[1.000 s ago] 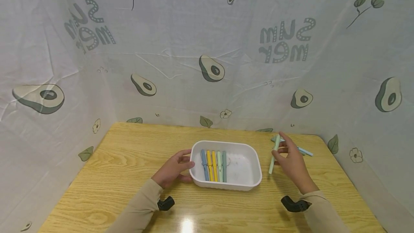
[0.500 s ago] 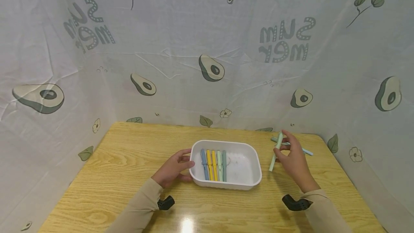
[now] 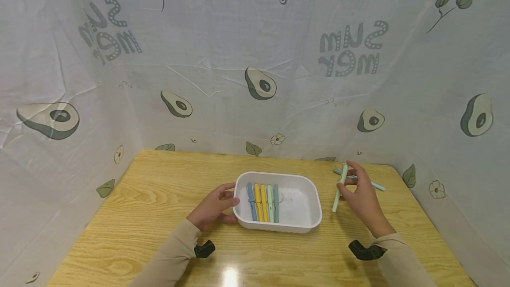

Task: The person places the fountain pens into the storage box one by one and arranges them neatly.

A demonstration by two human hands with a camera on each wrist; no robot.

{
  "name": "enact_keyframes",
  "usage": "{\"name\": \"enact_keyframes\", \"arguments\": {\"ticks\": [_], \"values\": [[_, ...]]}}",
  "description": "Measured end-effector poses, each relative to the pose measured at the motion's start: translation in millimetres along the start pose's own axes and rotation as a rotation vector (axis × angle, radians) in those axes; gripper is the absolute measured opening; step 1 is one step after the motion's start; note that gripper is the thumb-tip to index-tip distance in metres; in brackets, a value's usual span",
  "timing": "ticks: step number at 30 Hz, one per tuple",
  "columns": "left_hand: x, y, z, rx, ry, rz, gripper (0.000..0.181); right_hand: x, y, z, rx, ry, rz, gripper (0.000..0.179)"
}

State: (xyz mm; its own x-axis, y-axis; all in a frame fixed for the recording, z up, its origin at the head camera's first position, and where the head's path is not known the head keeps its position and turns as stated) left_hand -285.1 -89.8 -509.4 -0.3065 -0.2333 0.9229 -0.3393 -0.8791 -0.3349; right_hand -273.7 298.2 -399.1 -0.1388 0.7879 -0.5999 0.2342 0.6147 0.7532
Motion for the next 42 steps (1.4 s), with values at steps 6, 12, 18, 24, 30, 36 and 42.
{"name": "enact_keyframes", "arguments": {"ticks": [6, 12, 18, 24, 30, 36, 42], "values": [[-0.4, 0.9, -0.4, 0.005, 0.006, 0.001, 0.065, -4.0, -0.6, 2.1, -0.017, 0.001, -0.020, 0.075], [-0.3, 1.8, -0.9, 0.011, 0.008, 0.004, 0.066, -9.2, 1.2, 3.9, -0.012, 0.003, -0.030, 0.075], [-0.1, 2.1, -1.4, 0.011, 0.006, -0.001, 0.066, -14.6, 0.4, 5.8, -0.002, 0.002, -0.045, 0.074], [0.0, 2.1, -1.8, 0.014, 0.006, -0.008, 0.066, -20.8, -3.5, 7.0, 0.009, 0.018, -0.116, 0.072], [0.3, 1.8, -1.6, 0.010, 0.003, -0.008, 0.065, -31.1, -10.5, 7.3, -0.005, 0.007, -0.138, 0.071], [-0.3, 0.1, -1.8, 0.002, 0.003, -0.005, 0.065, -40.0, -21.3, 7.7, -0.031, -0.026, -0.141, 0.074], [0.6, -0.5, -0.5, 0.010, 0.004, -0.004, 0.064, -52.7, -42.1, 4.7, -0.086, -0.046, -0.139, 0.074]]}}
Point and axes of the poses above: each hand's wrist, its own z-axis away from the middle knuckle, its own y-axis out of the back of the hand, x = y × z, the point moved 9 cm from there along -z, towards the middle knuckle, and after that the axes turned 13 degrees about z, right-handed, at the moved point
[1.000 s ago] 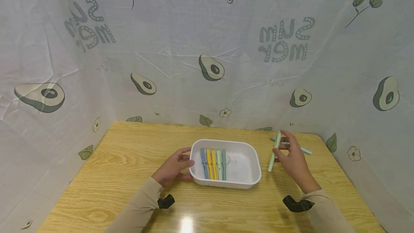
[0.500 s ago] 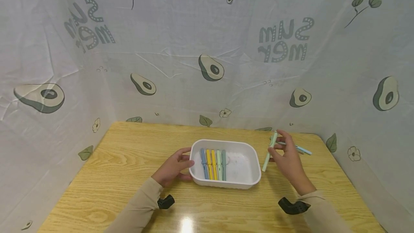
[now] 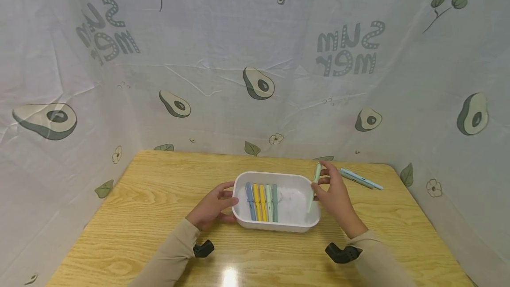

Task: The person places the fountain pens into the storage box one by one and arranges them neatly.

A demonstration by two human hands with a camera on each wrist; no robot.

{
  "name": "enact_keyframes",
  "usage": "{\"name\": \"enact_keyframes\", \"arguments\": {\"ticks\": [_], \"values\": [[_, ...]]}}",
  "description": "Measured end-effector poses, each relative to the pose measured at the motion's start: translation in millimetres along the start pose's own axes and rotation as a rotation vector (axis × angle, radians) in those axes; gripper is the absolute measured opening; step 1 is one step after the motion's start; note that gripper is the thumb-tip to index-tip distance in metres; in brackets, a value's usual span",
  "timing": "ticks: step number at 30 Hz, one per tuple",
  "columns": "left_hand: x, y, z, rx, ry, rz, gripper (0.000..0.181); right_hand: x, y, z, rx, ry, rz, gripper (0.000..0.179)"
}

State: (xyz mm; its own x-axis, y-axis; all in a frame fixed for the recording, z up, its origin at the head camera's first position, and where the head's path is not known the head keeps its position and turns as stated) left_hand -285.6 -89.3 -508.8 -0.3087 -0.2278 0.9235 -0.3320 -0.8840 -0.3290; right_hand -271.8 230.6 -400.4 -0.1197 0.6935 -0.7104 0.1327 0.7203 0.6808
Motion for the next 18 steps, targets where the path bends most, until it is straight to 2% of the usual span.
{"name": "enact_keyframes", "arguments": {"ticks": [7, 14, 18], "values": [[-0.6, 1.3, -1.2, -0.002, -0.002, 0.004, 0.065, -10.3, -29.6, -1.8, -0.081, -0.021, -0.029, 0.073], [-0.7, 2.0, -1.8, -0.007, -0.004, 0.004, 0.065, -13.4, -48.5, -6.3, -0.124, -0.028, -0.035, 0.070], [-0.9, 1.9, -1.5, -0.010, -0.002, 0.011, 0.065, -10.0, -58.6, -8.6, -0.147, -0.077, -0.015, 0.071]]}}
Point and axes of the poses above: each hand's wrist, its own z-axis away from the middle knuckle, its own y-axis out of the back of the hand, x = y × z, the point moved 9 cm from there along -z, towards the middle knuckle, and after that the axes turned 13 degrees about z, right-handed, at the moved point
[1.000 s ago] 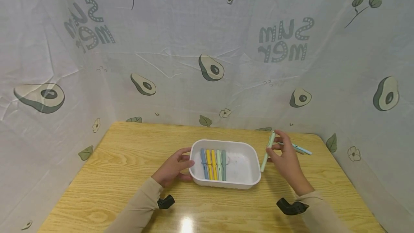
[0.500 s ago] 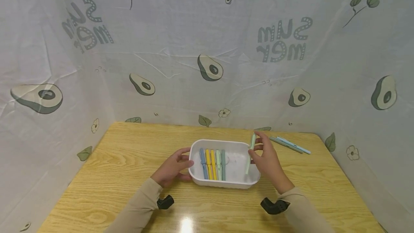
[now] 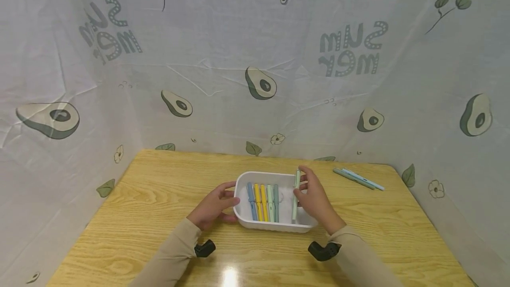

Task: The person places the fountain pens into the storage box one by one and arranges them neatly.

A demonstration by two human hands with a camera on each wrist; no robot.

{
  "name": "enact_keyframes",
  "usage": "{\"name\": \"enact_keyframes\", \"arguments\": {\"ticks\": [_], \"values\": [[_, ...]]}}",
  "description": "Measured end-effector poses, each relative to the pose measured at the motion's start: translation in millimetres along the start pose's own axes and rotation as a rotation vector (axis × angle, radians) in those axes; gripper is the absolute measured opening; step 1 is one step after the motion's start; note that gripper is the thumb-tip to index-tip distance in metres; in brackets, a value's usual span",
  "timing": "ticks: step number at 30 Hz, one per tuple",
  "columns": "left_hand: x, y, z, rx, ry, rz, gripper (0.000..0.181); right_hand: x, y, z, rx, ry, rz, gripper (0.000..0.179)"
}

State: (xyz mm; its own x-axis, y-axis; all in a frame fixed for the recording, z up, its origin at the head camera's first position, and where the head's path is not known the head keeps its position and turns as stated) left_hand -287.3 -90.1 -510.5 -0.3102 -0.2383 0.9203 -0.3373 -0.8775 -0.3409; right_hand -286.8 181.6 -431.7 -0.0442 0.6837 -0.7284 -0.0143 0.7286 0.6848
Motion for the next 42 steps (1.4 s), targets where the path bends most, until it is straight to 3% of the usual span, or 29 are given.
{"name": "enact_keyframes", "arguments": {"ticks": [6, 22, 31, 36, 42], "values": [[0.0, -0.1, 0.0, -0.002, 0.002, -0.001, 0.066, 6.4, -14.1, -3.2, -0.040, -0.070, 0.042, 0.073], [-1.3, 1.2, -0.4, -0.002, 0.005, 0.002, 0.068, 9.5, -28.3, -6.9, -0.086, -0.057, 0.064, 0.068], [-0.5, 1.0, -0.8, -0.003, 0.003, 0.000, 0.067, 12.3, -35.9, -7.5, -0.116, -0.108, 0.083, 0.068], [-0.2, 0.8, -0.4, -0.004, 0.004, 0.000, 0.067, 11.2, -39.7, -7.5, -0.129, -0.119, 0.125, 0.069], [0.1, 1.0, 0.5, -0.006, 0.004, 0.002, 0.066, 12.1, -40.7, -10.3, -0.120, -0.078, 0.245, 0.068]]}}
Point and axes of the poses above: each hand's wrist, its own z-axis away from the middle knuckle, its own y-axis out of the back of the hand, x = y × z, the point moved 9 cm from there along -z, towards the middle knuckle, and after that the axes turned 13 degrees about z, right-handed, at the moved point
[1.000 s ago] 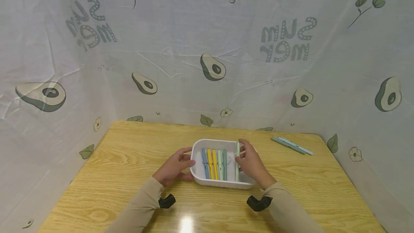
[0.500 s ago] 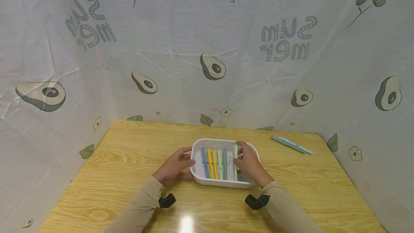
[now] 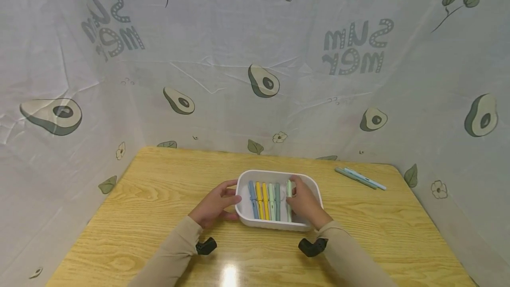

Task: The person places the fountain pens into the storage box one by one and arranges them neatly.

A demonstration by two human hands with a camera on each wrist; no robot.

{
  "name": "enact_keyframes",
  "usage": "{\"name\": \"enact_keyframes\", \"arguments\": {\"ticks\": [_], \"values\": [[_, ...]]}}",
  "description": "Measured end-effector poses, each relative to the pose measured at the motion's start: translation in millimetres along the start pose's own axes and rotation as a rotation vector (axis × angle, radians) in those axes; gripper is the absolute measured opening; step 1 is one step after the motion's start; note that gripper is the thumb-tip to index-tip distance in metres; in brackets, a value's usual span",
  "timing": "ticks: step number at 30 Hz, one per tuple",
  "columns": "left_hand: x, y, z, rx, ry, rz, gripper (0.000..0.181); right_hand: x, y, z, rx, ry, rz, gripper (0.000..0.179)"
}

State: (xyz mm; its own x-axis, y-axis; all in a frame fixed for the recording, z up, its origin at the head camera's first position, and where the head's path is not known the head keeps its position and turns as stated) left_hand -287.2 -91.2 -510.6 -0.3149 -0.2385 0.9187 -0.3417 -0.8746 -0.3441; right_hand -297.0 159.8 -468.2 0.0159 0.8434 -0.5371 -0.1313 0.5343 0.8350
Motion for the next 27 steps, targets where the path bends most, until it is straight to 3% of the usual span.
{"name": "enact_keyframes", "arguments": {"ticks": [22, 27], "values": [[-1.4, 0.6, -1.4, -0.001, 0.010, 0.012, 0.068, 6.7, -8.9, 0.5, -0.092, -0.026, 0.173, 0.058], [-0.5, 0.3, -0.9, -0.002, 0.010, 0.012, 0.068, 7.5, -8.7, 0.5, -0.098, -0.035, 0.167, 0.060]]}}
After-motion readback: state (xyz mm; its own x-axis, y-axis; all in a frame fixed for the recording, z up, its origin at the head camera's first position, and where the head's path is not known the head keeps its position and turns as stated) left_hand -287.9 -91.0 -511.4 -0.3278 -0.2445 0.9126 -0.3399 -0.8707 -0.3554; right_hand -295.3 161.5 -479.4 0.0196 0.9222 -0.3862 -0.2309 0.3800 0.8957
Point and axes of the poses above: each hand's wrist, its own z-axis away from the middle knuckle, its own y-axis out of the back of the hand, x = y × z, the point moved 9 cm from there along -z, towards the middle knuckle, and after that the axes turned 13 degrees about z, right-handed, at the moved point
